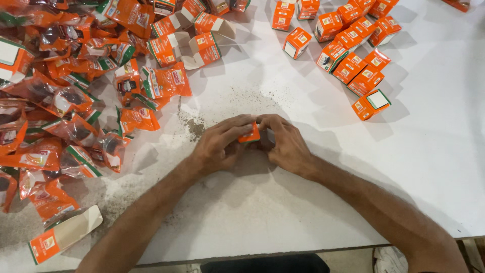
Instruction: The person folds small orange cardboard boxes at a white table, pressing the flaps closed by hand and placing each finished box onto a growing stack. They repeatedly take flattened or open boxes from a large pile of packaged goods on the left, fold them, and add them to the stack on the right.
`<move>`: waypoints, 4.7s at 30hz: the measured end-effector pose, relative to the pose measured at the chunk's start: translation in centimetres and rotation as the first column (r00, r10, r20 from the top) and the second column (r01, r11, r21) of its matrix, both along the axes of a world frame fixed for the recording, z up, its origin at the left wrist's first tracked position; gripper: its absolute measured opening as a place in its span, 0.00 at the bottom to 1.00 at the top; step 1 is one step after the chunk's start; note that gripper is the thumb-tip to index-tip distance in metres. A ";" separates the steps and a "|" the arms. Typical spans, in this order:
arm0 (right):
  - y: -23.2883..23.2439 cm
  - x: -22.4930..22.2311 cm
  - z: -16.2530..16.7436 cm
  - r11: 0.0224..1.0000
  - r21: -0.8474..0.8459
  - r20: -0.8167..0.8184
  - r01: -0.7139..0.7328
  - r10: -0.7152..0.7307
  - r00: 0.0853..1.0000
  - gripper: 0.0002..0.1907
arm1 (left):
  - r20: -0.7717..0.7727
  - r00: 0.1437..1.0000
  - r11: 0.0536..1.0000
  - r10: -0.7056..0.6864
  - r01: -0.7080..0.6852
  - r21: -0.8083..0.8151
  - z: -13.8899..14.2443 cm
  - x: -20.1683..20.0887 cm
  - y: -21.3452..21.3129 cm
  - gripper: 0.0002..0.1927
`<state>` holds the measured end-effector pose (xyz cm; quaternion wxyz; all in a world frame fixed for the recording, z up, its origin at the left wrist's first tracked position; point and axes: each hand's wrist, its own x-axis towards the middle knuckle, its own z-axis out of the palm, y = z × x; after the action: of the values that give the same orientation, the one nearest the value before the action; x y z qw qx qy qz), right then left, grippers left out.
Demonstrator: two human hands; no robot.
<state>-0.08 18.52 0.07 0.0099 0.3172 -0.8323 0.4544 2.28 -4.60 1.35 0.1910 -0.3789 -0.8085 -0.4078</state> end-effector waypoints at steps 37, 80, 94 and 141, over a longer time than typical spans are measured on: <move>2.9 -3.5 -1.4 0.986 -0.011 0.353 0.165 -0.150 0.924 0.55 | -0.447 0.887 0.910 -0.118 -0.084 -0.405 -1.2 -7.0 4.5 0.22; 2.0 -2.0 0.5 0.999 -0.044 -0.063 0.032 -0.035 0.997 0.35 | -0.054 0.904 0.898 0.423 -0.427 -0.106 1.3 -1.9 6.8 0.14; 1.7 -1.6 0.5 0.998 0.026 -0.083 0.055 -0.053 0.995 0.39 | 0.600 0.796 0.932 0.072 -0.268 0.243 -1.3 -4.7 4.7 0.15; 1.7 -1.1 0.2 0.986 0.129 -0.223 0.105 -0.075 0.972 0.29 | -0.058 0.998 0.999 0.011 -0.014 -0.051 -1.4 -3.4 2.0 0.08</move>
<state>-1.14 20.19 0.28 0.0992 0.3267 -0.8697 0.3566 -1.12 -2.59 -0.04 0.2069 -0.3900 -0.8152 -0.3748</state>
